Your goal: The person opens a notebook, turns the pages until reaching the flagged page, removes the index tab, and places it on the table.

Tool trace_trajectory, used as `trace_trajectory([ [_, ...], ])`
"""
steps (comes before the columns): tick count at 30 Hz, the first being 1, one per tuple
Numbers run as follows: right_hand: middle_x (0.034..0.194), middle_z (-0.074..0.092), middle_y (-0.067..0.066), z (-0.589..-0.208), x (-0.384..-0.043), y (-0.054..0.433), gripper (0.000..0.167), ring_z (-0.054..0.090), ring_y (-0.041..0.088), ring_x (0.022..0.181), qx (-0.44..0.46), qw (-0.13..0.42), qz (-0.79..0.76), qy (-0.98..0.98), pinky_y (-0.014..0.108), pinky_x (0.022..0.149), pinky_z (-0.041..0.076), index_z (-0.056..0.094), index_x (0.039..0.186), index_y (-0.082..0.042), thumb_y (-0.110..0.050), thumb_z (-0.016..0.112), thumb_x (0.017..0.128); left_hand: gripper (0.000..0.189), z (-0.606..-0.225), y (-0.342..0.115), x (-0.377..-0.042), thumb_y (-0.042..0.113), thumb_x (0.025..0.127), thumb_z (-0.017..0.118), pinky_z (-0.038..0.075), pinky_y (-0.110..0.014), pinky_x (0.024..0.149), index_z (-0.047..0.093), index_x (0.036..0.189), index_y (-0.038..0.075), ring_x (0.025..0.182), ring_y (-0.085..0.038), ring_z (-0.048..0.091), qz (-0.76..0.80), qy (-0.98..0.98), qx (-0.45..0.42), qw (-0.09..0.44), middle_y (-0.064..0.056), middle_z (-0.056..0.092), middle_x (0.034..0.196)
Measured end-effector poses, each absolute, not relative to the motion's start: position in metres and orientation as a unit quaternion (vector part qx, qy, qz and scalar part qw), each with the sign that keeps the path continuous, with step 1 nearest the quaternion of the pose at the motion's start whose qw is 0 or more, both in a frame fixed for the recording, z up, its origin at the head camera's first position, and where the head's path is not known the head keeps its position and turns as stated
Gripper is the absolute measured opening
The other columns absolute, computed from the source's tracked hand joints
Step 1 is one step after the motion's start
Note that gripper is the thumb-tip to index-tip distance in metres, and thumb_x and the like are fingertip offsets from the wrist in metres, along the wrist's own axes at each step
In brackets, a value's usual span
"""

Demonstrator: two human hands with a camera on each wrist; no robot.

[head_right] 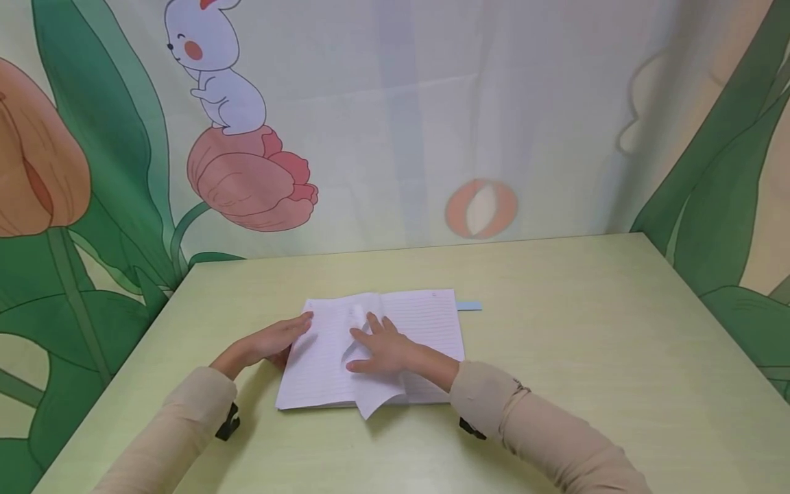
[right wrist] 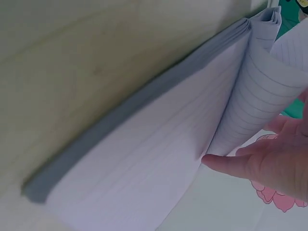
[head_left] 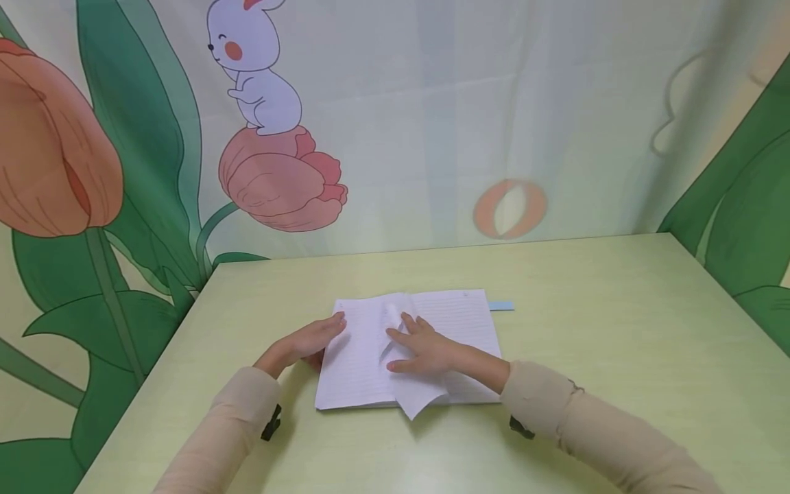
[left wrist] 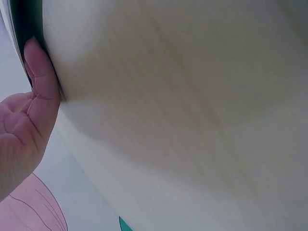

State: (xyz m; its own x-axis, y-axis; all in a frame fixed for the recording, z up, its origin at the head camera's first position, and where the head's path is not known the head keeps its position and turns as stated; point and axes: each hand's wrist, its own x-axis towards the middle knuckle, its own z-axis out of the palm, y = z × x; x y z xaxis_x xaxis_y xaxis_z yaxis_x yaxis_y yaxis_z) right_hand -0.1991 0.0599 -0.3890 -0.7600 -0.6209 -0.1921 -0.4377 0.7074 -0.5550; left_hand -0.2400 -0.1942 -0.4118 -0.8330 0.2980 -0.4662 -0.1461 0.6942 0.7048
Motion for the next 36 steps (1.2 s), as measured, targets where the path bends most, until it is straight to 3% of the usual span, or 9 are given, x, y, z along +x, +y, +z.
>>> trace_trajectory([
  [3, 0.146, 0.008, 0.027, -0.391, -0.199, 0.056, 0.062, 0.006, 0.045, 0.133, -0.304, 0.181, -0.252, 0.901, 0.051, 0.106, 0.012, 0.035, 0.140, -0.005, -0.036, 0.054, 0.090, 0.061, -0.410, -0.194, -0.239, 0.047, 0.098, 0.024, 0.049, -0.036, 0.054, 0.020, 0.145, 0.007, 0.069, -0.025, 0.055, 0.402, 0.868, 0.033, 0.290, -0.023, 0.051, 0.109],
  [5, 0.146, 0.009, 0.027, -0.392, -0.198, 0.053, 0.061, 0.006, 0.042, 0.134, -0.316, 0.184, -0.254, 0.895, 0.049, 0.107, 0.011, 0.036, 0.139, -0.003, -0.035, 0.054, 0.091, 0.063, -0.408, -0.193, -0.238, 0.049, 0.097, 0.023, 0.049, -0.036, 0.055, 0.023, 0.143, 0.005, 0.069, -0.025, 0.056, 0.407, 0.866, 0.027, 0.291, -0.019, 0.053, 0.091],
  [9, 0.147, 0.011, 0.025, -0.395, -0.196, 0.047, 0.061, 0.006, 0.039, 0.135, -0.337, 0.199, -0.248, 0.886, 0.046, 0.108, 0.011, 0.035, 0.139, -0.002, -0.035, 0.053, 0.091, 0.066, -0.409, -0.193, -0.238, 0.048, 0.096, 0.032, 0.049, -0.035, 0.055, 0.014, 0.146, 0.008, 0.065, -0.025, 0.055, 0.402, 0.868, 0.024, 0.292, -0.020, 0.051, 0.102],
  [12, 0.147, 0.012, 0.023, -0.395, -0.194, 0.045, 0.060, 0.006, 0.038, 0.135, -0.344, 0.209, -0.242, 0.883, 0.046, 0.108, 0.012, 0.035, 0.139, -0.003, -0.035, 0.053, 0.091, 0.070, -0.412, -0.194, -0.239, 0.034, 0.095, 0.047, 0.048, -0.033, 0.053, 0.006, 0.147, 0.012, 0.062, -0.023, 0.055, 0.391, 0.875, 0.027, 0.285, -0.021, 0.049, 0.108],
  [15, 0.147, 0.016, 0.022, -0.395, -0.194, 0.044, 0.059, 0.008, 0.037, 0.135, -0.353, 0.210, -0.243, 0.879, 0.046, 0.107, 0.014, 0.036, 0.139, -0.003, -0.035, 0.052, 0.091, 0.078, -0.413, -0.195, -0.239, 0.015, 0.090, 0.057, 0.048, -0.033, 0.053, 0.004, 0.148, 0.014, 0.061, -0.021, 0.056, 0.391, 0.878, 0.033, 0.274, -0.019, 0.052, 0.101],
  [18, 0.146, 0.020, 0.022, -0.395, -0.194, 0.045, 0.057, 0.011, 0.037, 0.135, -0.367, 0.210, -0.251, 0.871, 0.046, 0.107, 0.015, 0.038, 0.138, -0.003, -0.033, 0.053, 0.092, 0.087, -0.413, -0.195, -0.239, 0.004, 0.087, 0.059, 0.048, -0.033, 0.052, -0.003, 0.147, 0.016, 0.061, -0.021, 0.058, 0.396, 0.876, 0.045, 0.273, -0.017, 0.055, 0.089],
  [22, 0.145, 0.026, 0.018, -0.395, -0.197, 0.048, 0.056, 0.015, 0.034, 0.135, -0.381, 0.211, -0.254, 0.864, 0.044, 0.107, 0.016, 0.039, 0.137, -0.003, -0.032, 0.052, 0.092, 0.093, -0.412, -0.194, -0.238, 0.001, 0.087, 0.058, 0.048, -0.034, 0.052, -0.012, 0.146, 0.019, 0.061, -0.022, 0.058, 0.401, 0.873, 0.051, 0.274, -0.017, 0.057, 0.084],
  [36, 0.143, 0.029, 0.020, -0.399, -0.212, 0.081, 0.055, 0.018, 0.035, 0.134, -0.350, 0.189, -0.256, 0.881, 0.043, 0.108, 0.015, 0.038, 0.136, 0.002, -0.029, 0.052, 0.092, 0.091, -0.412, -0.194, -0.238, 0.001, 0.087, 0.058, 0.047, -0.032, 0.050, -0.007, 0.147, 0.022, 0.058, -0.021, 0.055, 0.394, 0.876, 0.049, 0.274, -0.017, 0.054, 0.083],
])
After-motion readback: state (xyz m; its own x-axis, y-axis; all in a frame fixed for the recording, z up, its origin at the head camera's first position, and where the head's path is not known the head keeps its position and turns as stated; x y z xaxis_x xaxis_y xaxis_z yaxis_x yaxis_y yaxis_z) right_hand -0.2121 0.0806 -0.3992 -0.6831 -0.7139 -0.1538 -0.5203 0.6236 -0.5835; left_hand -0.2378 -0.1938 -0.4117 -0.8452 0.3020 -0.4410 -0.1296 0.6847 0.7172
